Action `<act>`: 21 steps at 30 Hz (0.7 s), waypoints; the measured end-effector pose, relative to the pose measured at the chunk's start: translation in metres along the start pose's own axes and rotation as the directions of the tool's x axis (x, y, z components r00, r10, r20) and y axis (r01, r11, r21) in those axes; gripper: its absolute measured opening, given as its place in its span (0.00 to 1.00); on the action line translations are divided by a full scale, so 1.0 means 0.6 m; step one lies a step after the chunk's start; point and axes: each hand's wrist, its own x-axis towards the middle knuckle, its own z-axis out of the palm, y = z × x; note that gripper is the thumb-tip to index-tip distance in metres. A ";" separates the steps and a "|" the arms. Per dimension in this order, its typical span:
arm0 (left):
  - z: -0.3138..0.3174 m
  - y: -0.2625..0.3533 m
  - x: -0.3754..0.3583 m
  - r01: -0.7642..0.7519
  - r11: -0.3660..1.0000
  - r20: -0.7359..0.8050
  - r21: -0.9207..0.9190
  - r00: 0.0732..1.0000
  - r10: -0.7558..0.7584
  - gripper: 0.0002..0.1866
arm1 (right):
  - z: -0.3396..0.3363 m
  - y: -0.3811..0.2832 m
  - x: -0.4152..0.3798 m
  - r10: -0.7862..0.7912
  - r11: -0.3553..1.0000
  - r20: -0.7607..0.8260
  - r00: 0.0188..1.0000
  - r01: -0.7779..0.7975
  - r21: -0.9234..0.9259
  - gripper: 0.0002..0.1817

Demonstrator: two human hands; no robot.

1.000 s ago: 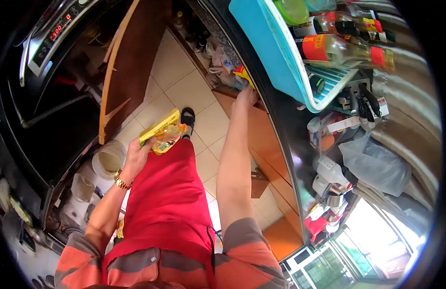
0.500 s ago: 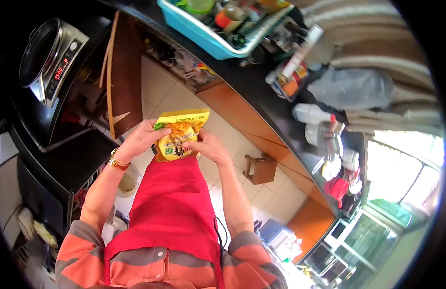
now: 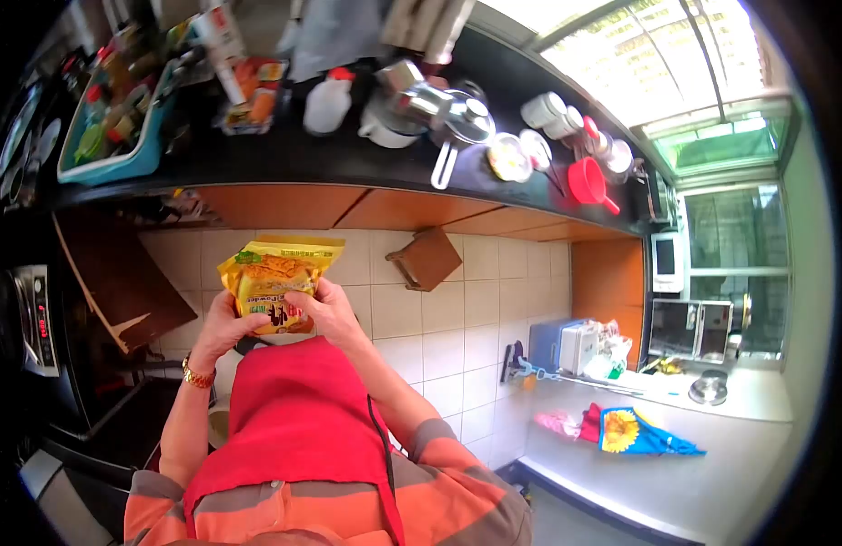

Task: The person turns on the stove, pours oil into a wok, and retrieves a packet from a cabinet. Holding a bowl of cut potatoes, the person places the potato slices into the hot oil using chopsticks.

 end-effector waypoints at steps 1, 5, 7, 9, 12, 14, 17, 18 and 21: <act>0.048 0.005 0.015 0.007 0.999 -0.003 0.053 1.000 -0.007 0.29 | -0.042 -0.019 -0.020 -0.020 1.000 -0.011 1.000 0.020 0.017 0.15; 0.237 0.001 0.091 -0.047 0.997 0.092 0.058 0.995 0.042 0.23 | -0.227 -0.099 -0.099 0.066 0.988 -0.058 0.996 -0.073 -0.133 0.15; 0.329 0.005 0.139 -0.055 0.994 0.157 0.096 0.987 0.040 0.24 | -0.305 -0.150 -0.139 -0.121 0.992 -0.131 0.984 0.116 -0.047 0.17; 0.412 0.004 0.184 -0.065 0.989 0.236 0.133 0.971 0.031 0.24 | -0.399 -0.179 -0.162 -0.245 0.969 -0.169 0.955 0.241 -0.045 0.17; 0.525 0.025 0.241 -0.034 0.987 0.310 0.155 0.951 -0.015 0.25 | -0.518 -0.221 -0.178 -0.375 0.911 -0.271 0.886 0.407 0.068 0.19; 0.583 0.032 0.280 -0.013 0.995 0.416 0.097 0.909 -0.028 0.29 | -0.560 -0.269 -0.182 -0.413 0.883 -0.306 0.858 0.460 0.098 0.18; 0.642 0.020 0.350 0.059 0.998 0.451 0.004 0.891 -0.054 0.31 | -0.611 -0.300 -0.161 -0.444 0.865 -0.396 0.804 0.500 0.045 0.15; 0.664 0.029 0.369 0.092 0.996 0.465 0.004 0.881 -0.083 0.32 | -0.628 -0.309 -0.150 -0.458 0.844 -0.437 0.774 0.533 0.062 0.14; 0.710 0.029 0.441 0.164 0.986 0.488 -0.012 0.862 -0.137 0.33 | -0.670 -0.335 -0.112 -0.473 0.814 -0.506 0.722 0.577 0.063 0.12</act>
